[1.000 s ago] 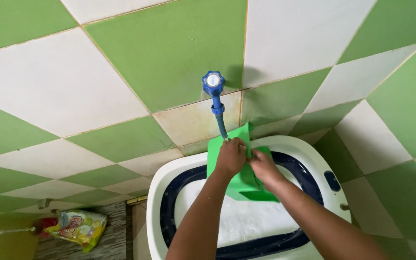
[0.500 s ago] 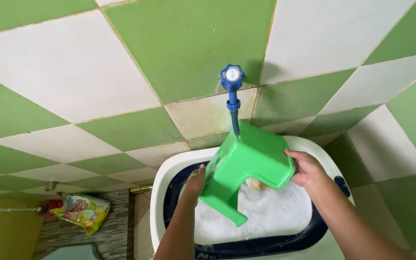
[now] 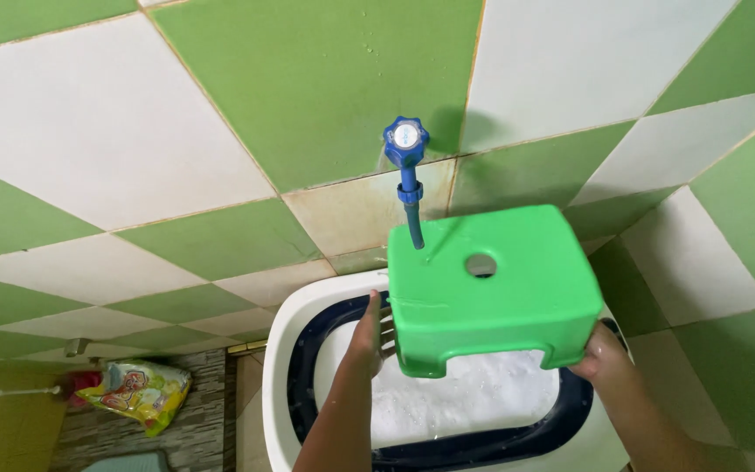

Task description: The person scrubs a green plastic container with a sponge in a white basin filled with soapy water, rinses it under a wall tap, and then scrubs the basin itself. The container is placed on a wall rack at the end.

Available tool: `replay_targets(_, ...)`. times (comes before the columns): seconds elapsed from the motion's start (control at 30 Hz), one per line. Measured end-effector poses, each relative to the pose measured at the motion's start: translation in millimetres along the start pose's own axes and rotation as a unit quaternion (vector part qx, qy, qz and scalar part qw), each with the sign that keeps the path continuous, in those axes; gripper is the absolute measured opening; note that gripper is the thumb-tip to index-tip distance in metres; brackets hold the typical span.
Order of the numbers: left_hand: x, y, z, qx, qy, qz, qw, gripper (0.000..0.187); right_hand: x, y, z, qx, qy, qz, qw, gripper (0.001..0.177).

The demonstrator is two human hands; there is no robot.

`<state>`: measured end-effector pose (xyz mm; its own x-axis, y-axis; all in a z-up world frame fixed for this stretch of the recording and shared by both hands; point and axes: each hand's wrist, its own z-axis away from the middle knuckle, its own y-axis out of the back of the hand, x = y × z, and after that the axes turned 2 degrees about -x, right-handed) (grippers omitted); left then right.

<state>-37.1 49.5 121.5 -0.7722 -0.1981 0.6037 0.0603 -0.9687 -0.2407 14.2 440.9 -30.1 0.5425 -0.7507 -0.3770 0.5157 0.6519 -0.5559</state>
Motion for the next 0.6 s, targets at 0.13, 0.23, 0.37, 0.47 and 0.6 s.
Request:
replay_targets(0.13, -4, -10, -53, 0.052, -0.006, 0.032, 0.998, 0.072, 13, 36, -14, 0.033, -0.048, -0.031, 0.998, 0.046)
replay_targets(0.23, -16, -13, -111, 0.09, -0.009, 0.015, 0.996, 0.064, 38, 53, -24, 0.053, -0.078, -0.056, 0.994, 0.049)
replay_targets(0.37, 10, -51, -108, 0.177, 0.04, 0.057, 0.982, 0.055, 69, 64, -36, 0.074, -0.111, -0.081, 0.988, 0.052)
replay_targets(0.47, 19, -62, -105, 0.198, 0.07, 0.065, 0.976, 0.042, 84, 62, -29, 0.068, -0.213, -0.107, 0.969, 0.075)
replay_targets(0.6, 12, -70, -108, 0.167, 0.018, 0.218, 0.961, 0.026, 65, -24, 41, 0.167, -0.182, -0.039, 0.968, 0.062)
